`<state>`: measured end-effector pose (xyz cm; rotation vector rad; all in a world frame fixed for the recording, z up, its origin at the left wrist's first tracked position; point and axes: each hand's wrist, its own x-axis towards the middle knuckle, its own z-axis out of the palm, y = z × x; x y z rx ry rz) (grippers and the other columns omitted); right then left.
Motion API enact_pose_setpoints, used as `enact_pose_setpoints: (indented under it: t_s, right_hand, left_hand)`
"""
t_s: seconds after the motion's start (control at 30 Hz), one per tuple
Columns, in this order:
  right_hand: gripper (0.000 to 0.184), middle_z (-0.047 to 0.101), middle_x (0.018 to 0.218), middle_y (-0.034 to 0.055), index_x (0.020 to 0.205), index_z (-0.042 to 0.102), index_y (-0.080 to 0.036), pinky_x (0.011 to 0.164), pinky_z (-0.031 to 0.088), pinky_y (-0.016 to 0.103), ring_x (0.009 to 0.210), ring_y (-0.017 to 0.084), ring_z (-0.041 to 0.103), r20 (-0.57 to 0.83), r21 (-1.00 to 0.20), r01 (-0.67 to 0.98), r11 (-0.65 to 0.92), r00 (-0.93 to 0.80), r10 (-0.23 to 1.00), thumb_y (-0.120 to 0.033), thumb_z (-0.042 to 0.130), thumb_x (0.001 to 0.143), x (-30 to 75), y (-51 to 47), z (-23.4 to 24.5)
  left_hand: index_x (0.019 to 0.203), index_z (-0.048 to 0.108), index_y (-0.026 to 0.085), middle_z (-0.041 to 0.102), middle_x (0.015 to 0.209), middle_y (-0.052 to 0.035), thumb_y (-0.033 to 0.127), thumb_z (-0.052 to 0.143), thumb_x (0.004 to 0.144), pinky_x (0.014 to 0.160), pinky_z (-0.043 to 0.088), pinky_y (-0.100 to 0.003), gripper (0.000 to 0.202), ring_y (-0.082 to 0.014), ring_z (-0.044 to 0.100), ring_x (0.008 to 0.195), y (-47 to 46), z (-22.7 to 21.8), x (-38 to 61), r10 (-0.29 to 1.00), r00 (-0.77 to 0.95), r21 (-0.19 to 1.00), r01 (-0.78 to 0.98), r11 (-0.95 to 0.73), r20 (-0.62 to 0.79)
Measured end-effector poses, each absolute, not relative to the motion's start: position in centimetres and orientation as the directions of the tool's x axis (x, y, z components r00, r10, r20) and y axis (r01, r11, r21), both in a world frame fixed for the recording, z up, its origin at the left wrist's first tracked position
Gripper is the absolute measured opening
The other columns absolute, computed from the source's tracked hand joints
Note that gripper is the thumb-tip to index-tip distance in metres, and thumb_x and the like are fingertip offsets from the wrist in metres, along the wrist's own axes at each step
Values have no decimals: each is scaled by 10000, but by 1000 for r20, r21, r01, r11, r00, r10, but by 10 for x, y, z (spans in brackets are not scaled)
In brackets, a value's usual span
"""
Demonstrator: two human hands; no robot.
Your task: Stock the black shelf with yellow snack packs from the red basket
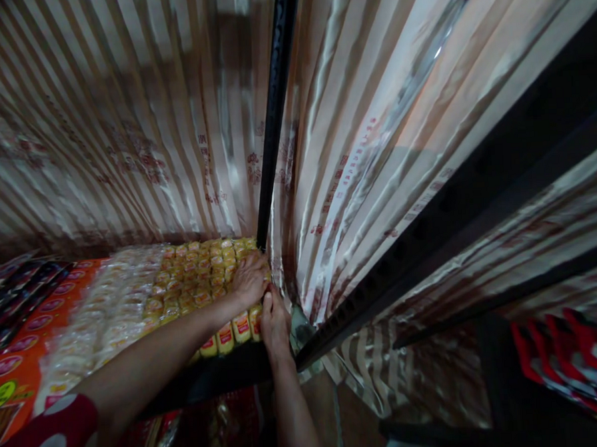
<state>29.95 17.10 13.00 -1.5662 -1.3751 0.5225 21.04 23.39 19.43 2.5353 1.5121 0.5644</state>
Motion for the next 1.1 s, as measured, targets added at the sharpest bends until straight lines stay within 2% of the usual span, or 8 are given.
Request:
enact_pose_setpoints:
  t_s: [0.1, 0.17, 0.3, 0.4, 0.57, 0.8, 0.93, 1.1]
  right_hand:
    - [532, 579, 1242, 131, 1228, 564, -129, 1018, 379, 403, 1182, 231, 515, 211, -883, 464, 65, 268, 940, -443, 305, 885, 299, 176, 129]
    - [534, 597, 1220, 126, 1207, 583, -130, 1014, 381, 407, 1170, 235, 525, 177, -900, 433, 45, 271, 946, -455, 313, 880, 299, 180, 129]
    - [540, 604, 1209, 124, 1179, 605, -128, 1022, 367, 415, 1157, 238, 533, 155, -917, 398, 38, 267, 951, -471, 328, 867, 299, 181, 130]
    - [557, 584, 1237, 127, 1193, 593, -122, 1041, 346, 407, 1185, 232, 508, 189, -926, 369, 81, 265, 946, -486, 328, 865, 298, 180, 128]
    - [535, 601, 1216, 119, 1193, 594, -138, 1016, 372, 419, 1163, 232, 523, 189, -944, 317, 91, 294, 937, -475, 337, 867, 297, 181, 120]
    - [582, 534, 1293, 136, 1231, 546, -106, 1067, 299, 404, 1218, 211, 464, 208, -941, 320, 114, 275, 939, -489, 285, 878, 299, 179, 119]
    - [561, 526, 1299, 131, 1246, 521, -116, 1060, 306, 385, 1216, 197, 458, 213, -939, 324, 117, 279, 936, -468, 268, 889, 294, 167, 127]
    - [467, 595, 1179, 130, 1167, 555, -108, 971, 398, 364, 1094, 195, 541, 278, -946, 278, 168, 427, 860, -418, 332, 899, 276, 124, 146]
  left_hand:
    - [985, 628, 146, 607, 1121, -93, 163, 464, 826, 993, 336, -422, 228, -247, 418, 1149, 240, 194, 209, 880, 438, 299, 828, -475, 185]
    - [947, 630, 130, 631, 1028, -100, 170, 470, 822, 965, 358, -395, 207, -239, 457, 1082, 243, 195, 209, 883, 443, 280, 838, -469, 153]
    - [1024, 603, 99, 605, 1069, -128, 167, 460, 820, 931, 371, -378, 258, -247, 463, 1074, 247, 193, 211, 890, 431, 233, 859, -455, 147]
    - [1148, 552, 133, 601, 1065, -114, 176, 442, 834, 911, 374, -387, 336, -249, 464, 1066, 248, 192, 213, 891, 413, 230, 863, -450, 191]
    - [941, 660, 134, 588, 1045, -111, 171, 492, 791, 902, 377, -379, 228, -260, 439, 1080, 249, 195, 212, 880, 457, 233, 849, -475, 130]
    - [1019, 649, 146, 551, 1112, -111, 227, 559, 749, 942, 369, -374, 296, -250, 424, 1099, 246, 204, 208, 895, 432, 293, 846, -445, 112]
    - [1027, 642, 133, 553, 1127, -104, 186, 498, 785, 980, 355, -344, 287, -231, 432, 1112, 236, 207, 203, 871, 444, 344, 801, -491, 210]
    - [982, 627, 156, 604, 1044, -60, 110, 389, 832, 979, 373, -296, 286, -167, 495, 1057, 182, 213, 188, 853, 355, 556, 649, -519, 383]
